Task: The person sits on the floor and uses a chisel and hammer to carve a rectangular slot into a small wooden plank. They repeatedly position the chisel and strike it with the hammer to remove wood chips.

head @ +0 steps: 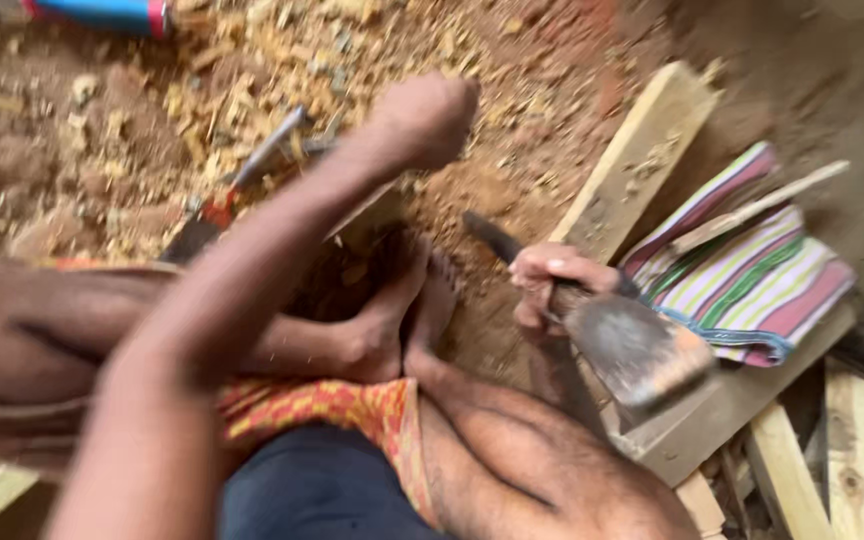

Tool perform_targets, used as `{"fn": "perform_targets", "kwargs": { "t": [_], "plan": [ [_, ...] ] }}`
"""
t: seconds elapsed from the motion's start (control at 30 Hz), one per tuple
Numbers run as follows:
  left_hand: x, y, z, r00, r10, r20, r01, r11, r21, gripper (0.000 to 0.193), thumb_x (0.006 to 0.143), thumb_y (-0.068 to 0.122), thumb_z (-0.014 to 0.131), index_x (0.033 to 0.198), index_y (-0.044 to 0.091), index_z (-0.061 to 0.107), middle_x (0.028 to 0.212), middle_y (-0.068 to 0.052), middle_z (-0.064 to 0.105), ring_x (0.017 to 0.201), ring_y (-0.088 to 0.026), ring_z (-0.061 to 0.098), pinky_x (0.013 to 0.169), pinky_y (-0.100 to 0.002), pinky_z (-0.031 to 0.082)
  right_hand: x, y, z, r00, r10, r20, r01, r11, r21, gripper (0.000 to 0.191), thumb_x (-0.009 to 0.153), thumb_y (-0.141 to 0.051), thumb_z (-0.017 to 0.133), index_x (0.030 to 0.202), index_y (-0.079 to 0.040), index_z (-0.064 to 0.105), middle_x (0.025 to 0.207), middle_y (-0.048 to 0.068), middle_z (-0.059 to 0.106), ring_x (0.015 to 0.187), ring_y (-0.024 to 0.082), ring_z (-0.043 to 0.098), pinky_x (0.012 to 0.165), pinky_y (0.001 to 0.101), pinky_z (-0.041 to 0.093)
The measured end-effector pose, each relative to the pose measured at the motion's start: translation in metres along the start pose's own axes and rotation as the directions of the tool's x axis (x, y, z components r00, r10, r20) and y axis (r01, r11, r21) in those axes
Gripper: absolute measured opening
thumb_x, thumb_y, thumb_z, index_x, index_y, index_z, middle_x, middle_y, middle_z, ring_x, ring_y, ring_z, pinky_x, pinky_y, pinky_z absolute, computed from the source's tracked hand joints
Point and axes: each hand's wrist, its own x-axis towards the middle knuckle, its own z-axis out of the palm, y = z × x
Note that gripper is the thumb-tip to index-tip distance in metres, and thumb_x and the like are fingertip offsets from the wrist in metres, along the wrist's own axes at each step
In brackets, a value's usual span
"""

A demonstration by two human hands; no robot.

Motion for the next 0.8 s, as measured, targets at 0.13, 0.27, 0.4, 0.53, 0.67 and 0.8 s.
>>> {"fn": "perform_targets", "kwargs": {
  "t": [0.13, 0.27, 0.4, 0.53, 0.67, 0.8],
  "plan": [
    [-0.108, -0.084, 0.001, 0.975, -0.088, 0.202, 0.027, 0.958, 0.286, 0.017, 0.102, 0.009, 0.057, 0.092, 0.0, 0.067, 0.067, -0.008, 0.058, 0.054, -0.014, 0.045, 0.042, -0.028, 0.033, -0.006, -0.005, -0.002, 0.996, 0.045, -0.082, -0.041, 0.998, 0.051, 0.033, 0.103, -0.018, 0.07, 0.119, -0.008, 0.042, 0.082, 0.009, 0.056, 0.068, 0.019, 0.059, 0.06, 0.0352, 0.056],
    [-0.186, -0.144, 0.028, 0.798, -0.216, 0.563, 0.003, 0.935, 0.354, 0.044, 0.084, 0.051, 0.084, 0.09, 0.008, 0.081, 0.071, -0.006, 0.067, 0.059, -0.013, 0.057, 0.05, -0.03, 0.045, -0.005, 0.0, 0.0, 0.992, 0.032, -0.124, -0.024, 0.997, 0.069, 0.031, 0.1, -0.012, 0.071, 0.117, -0.008, 0.044, 0.078, 0.008, 0.056, 0.063, 0.019, 0.058, 0.054, 0.0338, 0.056],
    [-0.174, -0.154, 0.031, 0.914, -0.338, 0.222, 0.33, 0.941, 0.077, 0.037, 0.104, 0.042, 0.054, 0.1, 0.007, 0.068, 0.071, -0.01, 0.067, 0.058, -0.02, 0.062, 0.049, -0.04, 0.053, 0.0, 0.004, 0.001, 0.997, 0.038, -0.07, -0.031, 0.995, 0.097, 0.033, 0.1, -0.008, 0.071, 0.117, -0.007, 0.043, 0.082, 0.013, 0.056, 0.066, 0.023, 0.058, 0.057, 0.0368, 0.056],
    [-0.161, -0.154, 0.018, 0.955, -0.293, -0.039, 0.285, 0.948, -0.14, 0.034, 0.09, 0.043, 0.065, 0.107, 0.014, 0.064, 0.071, 0.0, 0.06, 0.054, -0.01, 0.054, 0.042, -0.032, 0.051, -0.003, 0.0, 0.002, 0.99, 0.083, -0.113, -0.084, 0.996, 0.002, 0.031, 0.105, -0.006, 0.069, 0.119, -0.008, 0.041, 0.084, 0.011, 0.058, 0.061, 0.019, 0.058, 0.057, 0.0343, 0.057],
    [-0.168, -0.156, 0.022, 0.845, -0.196, 0.497, 0.078, 0.965, 0.249, 0.037, 0.113, 0.034, 0.038, 0.103, 0.011, 0.066, 0.072, -0.004, 0.058, 0.055, -0.012, 0.048, 0.048, -0.03, 0.05, -0.007, -0.002, 0.002, 0.991, 0.067, -0.117, -0.068, 0.998, -0.002, 0.032, 0.104, -0.005, 0.069, 0.119, -0.009, 0.041, 0.082, 0.01, 0.056, 0.058, 0.02, 0.057, 0.054, 0.0346, 0.055],
    [-0.166, -0.144, 0.013, 0.887, -0.285, 0.363, 0.236, 0.956, 0.175, 0.03, 0.11, 0.03, 0.048, 0.102, 0.009, 0.067, 0.073, -0.006, 0.065, 0.055, -0.014, 0.056, 0.047, -0.033, 0.055, -0.006, -0.001, -0.001, 0.99, 0.058, -0.127, -0.058, 0.998, 0.002, 0.031, 0.105, -0.003, 0.07, 0.116, -0.009, 0.041, 0.079, 0.01, 0.054, 0.054, 0.019, 0.055, 0.049, 0.033, 0.054]
  ]
}}
